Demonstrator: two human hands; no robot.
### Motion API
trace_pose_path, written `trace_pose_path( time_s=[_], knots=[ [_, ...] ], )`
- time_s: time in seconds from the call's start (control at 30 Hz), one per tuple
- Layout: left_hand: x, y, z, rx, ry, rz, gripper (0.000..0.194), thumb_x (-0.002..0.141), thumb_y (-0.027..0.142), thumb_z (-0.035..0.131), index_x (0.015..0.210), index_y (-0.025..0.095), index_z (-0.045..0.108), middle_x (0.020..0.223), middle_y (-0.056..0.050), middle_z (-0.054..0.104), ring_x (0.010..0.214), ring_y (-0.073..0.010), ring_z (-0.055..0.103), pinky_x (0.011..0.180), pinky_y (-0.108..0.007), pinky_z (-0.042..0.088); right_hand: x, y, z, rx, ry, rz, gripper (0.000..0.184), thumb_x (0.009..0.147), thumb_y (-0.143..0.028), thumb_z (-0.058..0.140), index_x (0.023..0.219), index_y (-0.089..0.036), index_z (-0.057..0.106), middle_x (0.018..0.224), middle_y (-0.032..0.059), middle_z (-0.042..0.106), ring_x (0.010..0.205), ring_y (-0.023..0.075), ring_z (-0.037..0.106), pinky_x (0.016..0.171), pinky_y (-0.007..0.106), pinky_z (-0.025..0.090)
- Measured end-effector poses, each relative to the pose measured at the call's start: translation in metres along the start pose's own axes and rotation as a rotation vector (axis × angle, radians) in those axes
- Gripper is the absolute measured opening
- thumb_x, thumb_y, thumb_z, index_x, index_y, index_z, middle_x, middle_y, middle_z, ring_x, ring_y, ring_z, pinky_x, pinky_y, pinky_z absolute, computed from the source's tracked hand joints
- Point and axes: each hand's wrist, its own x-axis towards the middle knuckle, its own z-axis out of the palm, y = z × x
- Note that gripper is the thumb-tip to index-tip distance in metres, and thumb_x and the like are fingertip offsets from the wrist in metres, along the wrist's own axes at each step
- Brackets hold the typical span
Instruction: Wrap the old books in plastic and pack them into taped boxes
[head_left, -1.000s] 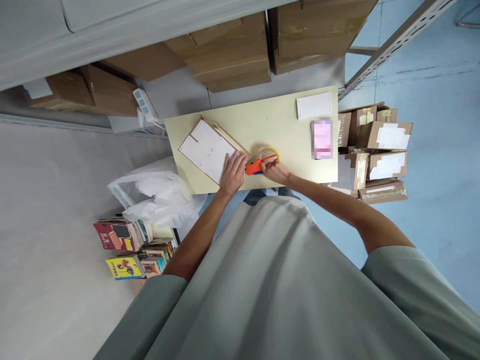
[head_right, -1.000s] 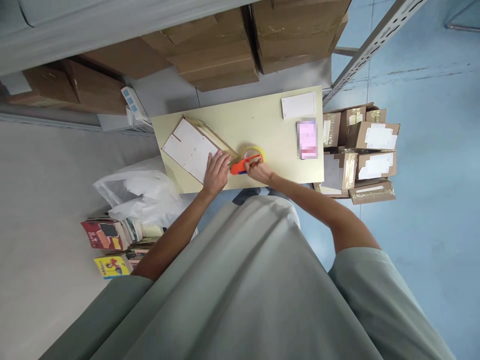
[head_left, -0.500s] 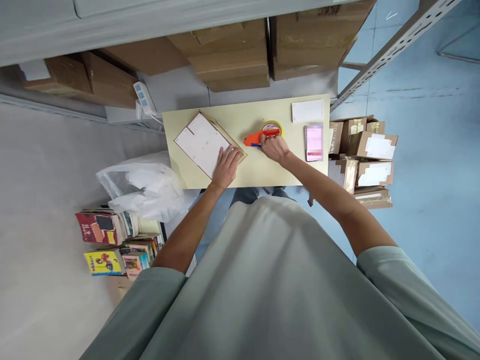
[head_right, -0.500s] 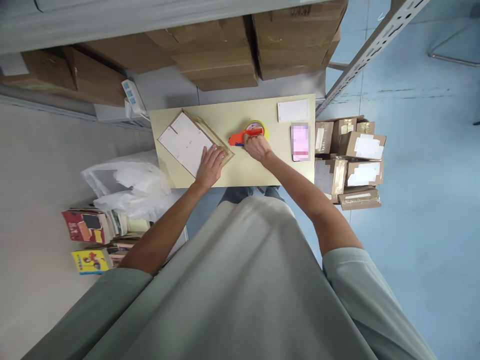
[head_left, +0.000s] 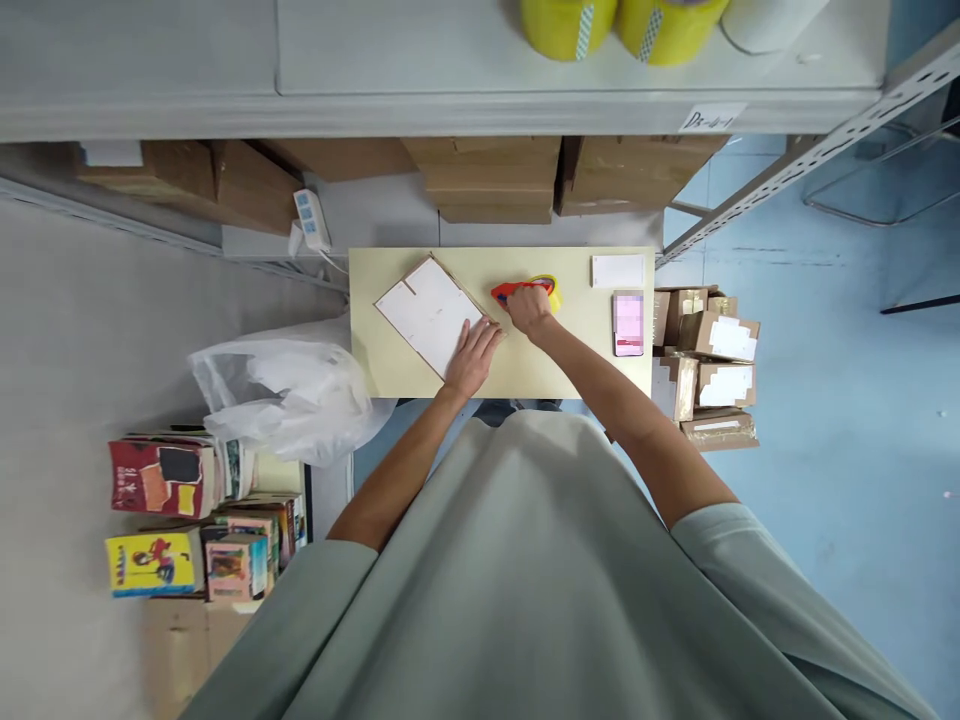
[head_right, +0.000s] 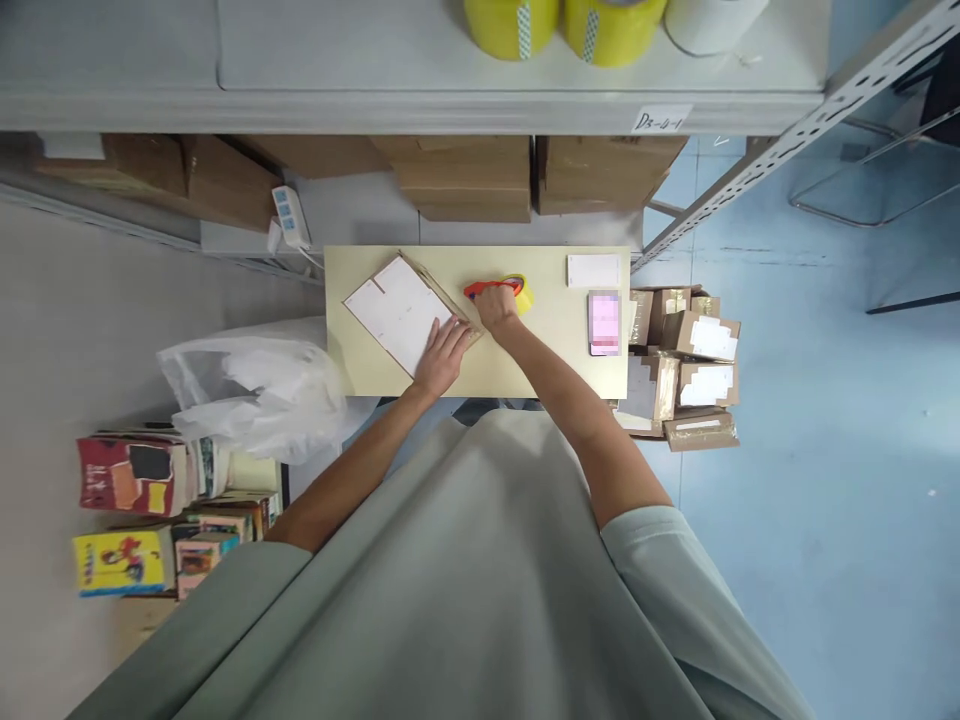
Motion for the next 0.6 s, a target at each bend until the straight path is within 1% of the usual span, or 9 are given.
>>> trace_pose_path(
  time_s=[0.07, 0.13, 0.23, 0.3, 0.33, 0.4, 0.47, 0.53, 0.6],
  knots=[
    [0.002, 0.004, -0.004, -0.029, 0.01, -0.004, 0.059, 0.108, 0.009, 0.036, 0.162, 0.01, 0.059, 0.168, -0.022, 0.06, 0.173, -0.0335, 0.037, 0.147, -0.067, 0.014, -0.002, 0.001, -0.01, 0.009, 0.037, 0.019, 0.036, 0.11, -0.012, 0.047, 0.123, -0.005, 0.08, 0.131, 0.0305, 0.08, 0.117, 0.0369, 0.079, 0.091, 0.042, 0.057],
    [0.002, 0.008, -0.009, -0.077, 0.035, -0.008, 0.058, 0.107, 0.013, 0.042, 0.163, 0.01, 0.058, 0.169, -0.022, 0.059, 0.171, -0.0349, 0.04, 0.146, -0.067, 0.018, -0.015, 0.003, -0.017, 0.067, 0.1, 0.048, 0.04, 0.115, -0.026, 0.047, 0.125, -0.004, 0.079, 0.131, 0.0336, 0.078, 0.117, 0.0391, 0.079, 0.091, 0.044, 0.058],
    [0.0, 0.016, -0.019, -0.185, 0.139, -0.042, 0.061, 0.107, 0.023, 0.051, 0.167, 0.01, 0.052, 0.168, -0.024, 0.059, 0.164, -0.0364, 0.049, 0.14, -0.063, 0.037, -0.049, 0.008, -0.025, 0.209, 0.164, 0.145, 0.053, 0.117, -0.047, 0.048, 0.129, -0.002, 0.075, 0.126, 0.0354, 0.079, 0.115, 0.0417, 0.079, 0.096, 0.047, 0.058],
    [0.0, 0.021, -0.032, -0.246, 0.256, -0.075, 0.058, 0.111, 0.028, 0.047, 0.168, 0.014, 0.051, 0.162, -0.024, 0.063, 0.156, -0.0343, 0.059, 0.131, -0.058, 0.051, -0.073, 0.01, -0.035, 0.296, 0.157, 0.222, 0.055, 0.116, -0.055, 0.05, 0.131, -0.007, 0.073, 0.125, 0.0334, 0.08, 0.117, 0.0421, 0.079, 0.096, 0.045, 0.057],
    [0.002, 0.024, -0.041, -0.26, 0.315, -0.073, 0.056, 0.113, 0.03, 0.046, 0.167, 0.016, 0.052, 0.156, -0.023, 0.067, 0.151, -0.0337, 0.063, 0.128, -0.057, 0.054, -0.083, 0.01, -0.042, 0.334, 0.149, 0.258, 0.056, 0.116, -0.058, 0.05, 0.131, -0.009, 0.072, 0.124, 0.0321, 0.081, 0.116, 0.0425, 0.079, 0.095, 0.044, 0.057],
    [0.01, 0.029, -0.065, -0.265, 0.416, -0.033, 0.053, 0.115, 0.032, 0.044, 0.166, 0.02, 0.054, 0.15, -0.022, 0.071, 0.145, -0.0336, 0.067, 0.124, -0.056, 0.056, -0.098, 0.007, -0.063, 0.382, 0.162, 0.302, 0.055, 0.115, -0.06, 0.049, 0.132, -0.012, 0.069, 0.119, 0.0292, 0.082, 0.113, 0.0435, 0.08, 0.091, 0.044, 0.057],
    [0.027, 0.033, -0.097, -0.257, 0.488, 0.023, 0.052, 0.117, 0.033, 0.043, 0.167, 0.022, 0.054, 0.15, -0.022, 0.07, 0.144, -0.0336, 0.067, 0.123, -0.056, 0.056, -0.105, 0.0, -0.093, 0.382, 0.23, 0.319, 0.052, 0.113, -0.059, 0.051, 0.133, -0.013, 0.066, 0.114, 0.0264, 0.083, 0.109, 0.0442, 0.081, 0.088, 0.044, 0.058],
    [0.049, 0.033, -0.134, -0.253, 0.54, 0.081, 0.053, 0.117, 0.033, 0.043, 0.169, 0.023, 0.051, 0.154, -0.021, 0.067, 0.147, -0.0335, 0.064, 0.126, -0.056, 0.054, -0.102, -0.01, -0.13, 0.351, 0.35, 0.297, 0.05, 0.111, -0.055, 0.053, 0.136, -0.013, 0.062, 0.112, 0.0246, 0.083, 0.105, 0.0442, 0.08, 0.086, 0.044, 0.058],
    [0.076, 0.028, -0.174, -0.248, 0.591, 0.121, 0.054, 0.118, 0.033, 0.04, 0.17, 0.023, 0.048, 0.16, -0.02, 0.063, 0.153, -0.0334, 0.059, 0.131, -0.055, 0.048, -0.09, -0.02, -0.169, 0.307, 0.486, 0.23, 0.052, 0.11, -0.053, 0.054, 0.14, -0.011, 0.057, 0.115, 0.0252, 0.082, 0.104, 0.0447, 0.078, 0.085, 0.045, 0.059]
  ],
)
